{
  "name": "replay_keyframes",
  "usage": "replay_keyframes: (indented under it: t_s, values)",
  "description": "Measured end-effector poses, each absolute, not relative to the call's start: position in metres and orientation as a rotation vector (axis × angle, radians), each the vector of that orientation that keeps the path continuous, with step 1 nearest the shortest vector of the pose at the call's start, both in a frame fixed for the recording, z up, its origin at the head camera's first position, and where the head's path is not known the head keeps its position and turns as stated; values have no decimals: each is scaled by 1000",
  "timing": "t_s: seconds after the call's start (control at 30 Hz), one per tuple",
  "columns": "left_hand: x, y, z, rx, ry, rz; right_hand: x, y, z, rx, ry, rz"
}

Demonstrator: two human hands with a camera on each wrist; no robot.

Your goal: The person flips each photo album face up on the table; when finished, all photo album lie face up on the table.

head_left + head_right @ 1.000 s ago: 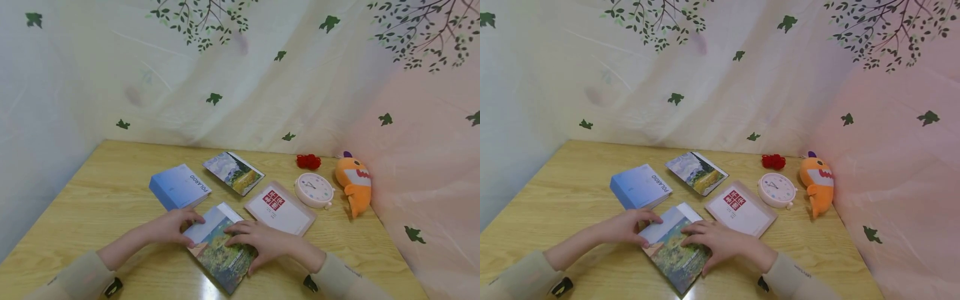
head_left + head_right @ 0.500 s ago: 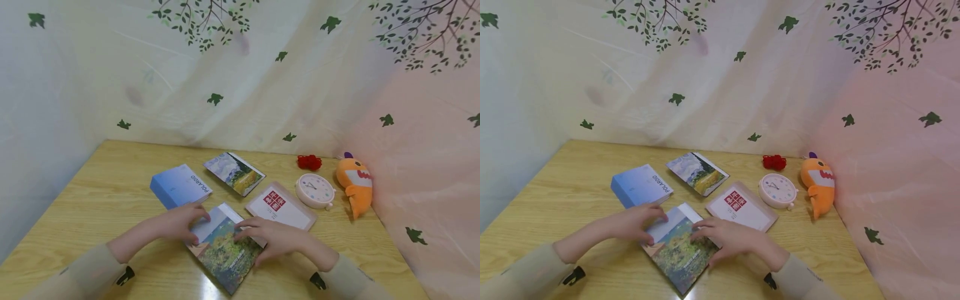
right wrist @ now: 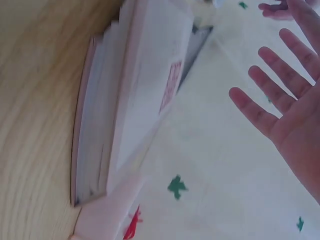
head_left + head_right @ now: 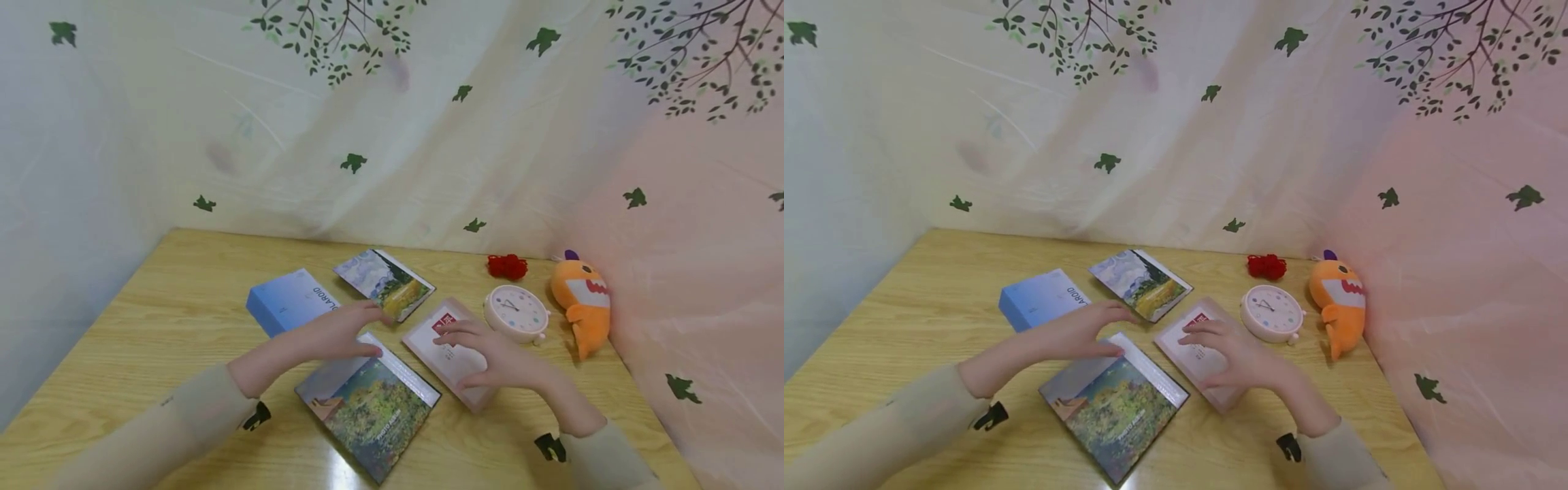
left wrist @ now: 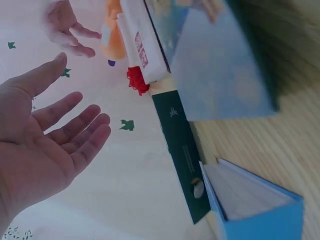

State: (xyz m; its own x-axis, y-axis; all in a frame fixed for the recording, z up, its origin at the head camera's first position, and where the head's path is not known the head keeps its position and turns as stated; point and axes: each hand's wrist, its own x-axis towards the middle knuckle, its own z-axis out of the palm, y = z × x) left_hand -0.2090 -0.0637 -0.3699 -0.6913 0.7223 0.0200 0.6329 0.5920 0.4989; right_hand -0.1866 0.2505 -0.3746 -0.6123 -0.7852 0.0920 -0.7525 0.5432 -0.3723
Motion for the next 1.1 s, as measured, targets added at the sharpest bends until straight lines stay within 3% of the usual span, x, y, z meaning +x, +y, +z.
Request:
replay_keyframes:
  t_s: [0.4,0.7,1.1]
  values:
    - [-243,-8,-365,1172,2587,770,-197,308,-372,-990,2829,-666]
    - [-266,24,-382,1122,2504,871,-206,345,-389,-789,2823,-729]
    - [-292,44,-402,1029,2499,798,-215,362,-412,-774,2699,-757]
